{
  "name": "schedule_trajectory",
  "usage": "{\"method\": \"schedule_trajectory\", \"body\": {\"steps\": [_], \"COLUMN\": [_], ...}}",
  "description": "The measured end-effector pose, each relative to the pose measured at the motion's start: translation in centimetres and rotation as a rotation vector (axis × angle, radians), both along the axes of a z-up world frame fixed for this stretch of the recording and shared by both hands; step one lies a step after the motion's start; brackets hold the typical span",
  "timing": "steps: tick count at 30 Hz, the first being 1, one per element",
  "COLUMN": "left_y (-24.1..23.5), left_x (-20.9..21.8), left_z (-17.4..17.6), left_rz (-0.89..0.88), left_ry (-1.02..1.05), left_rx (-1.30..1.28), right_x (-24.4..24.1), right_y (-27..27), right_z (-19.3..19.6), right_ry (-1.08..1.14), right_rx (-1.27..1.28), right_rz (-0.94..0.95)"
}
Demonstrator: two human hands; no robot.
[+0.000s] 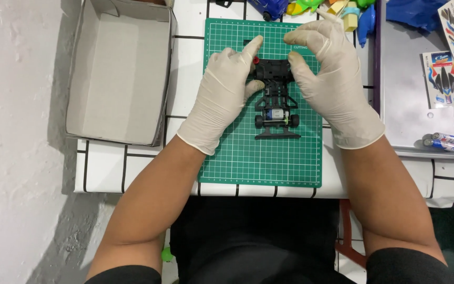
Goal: The person assembles a toy car by attaching red wheels to the black chassis on a green cutting mat. They then place a blue car body over the chassis and secure it, finally placing the completed toy into a gray tray.
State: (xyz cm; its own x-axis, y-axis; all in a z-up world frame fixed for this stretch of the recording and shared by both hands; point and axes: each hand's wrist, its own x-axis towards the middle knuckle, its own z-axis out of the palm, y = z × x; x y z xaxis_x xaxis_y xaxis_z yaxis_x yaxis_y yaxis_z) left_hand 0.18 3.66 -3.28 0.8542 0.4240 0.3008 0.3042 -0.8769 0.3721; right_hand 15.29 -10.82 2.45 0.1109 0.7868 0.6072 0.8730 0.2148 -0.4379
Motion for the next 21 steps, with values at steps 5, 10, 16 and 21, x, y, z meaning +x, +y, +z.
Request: {"method": "schedule_trajectory", "body": {"steps": [5,10,16,21], "left_y": [1.9,2.3,2.1,1.8], "left_x": [-1.3,-3.8,-3.4,-3.1], "left_z": [0.8,4.0,3.9,3.9], "left_rz": [-0.048,0.111,0.272,0.286], "left_ry": [-0.294,-0.624,-0.805,-0.771], "left_rx": [0.022,0.030,0.208,0.262], "right_x": [-0.4,-2.5,-5.0,-5.2], "right_y": [0.0,1.5,3.5,4.3], "right_z": [-0.1,0.2,-2.0,-3.7], "right_ry": [-0.043,-0.124,-0.321,-0.475], "right_rx": [-0.018,0.002,-0.103,-0.203], "right_rz": [0.001,0.188,0.231,0.155]}}
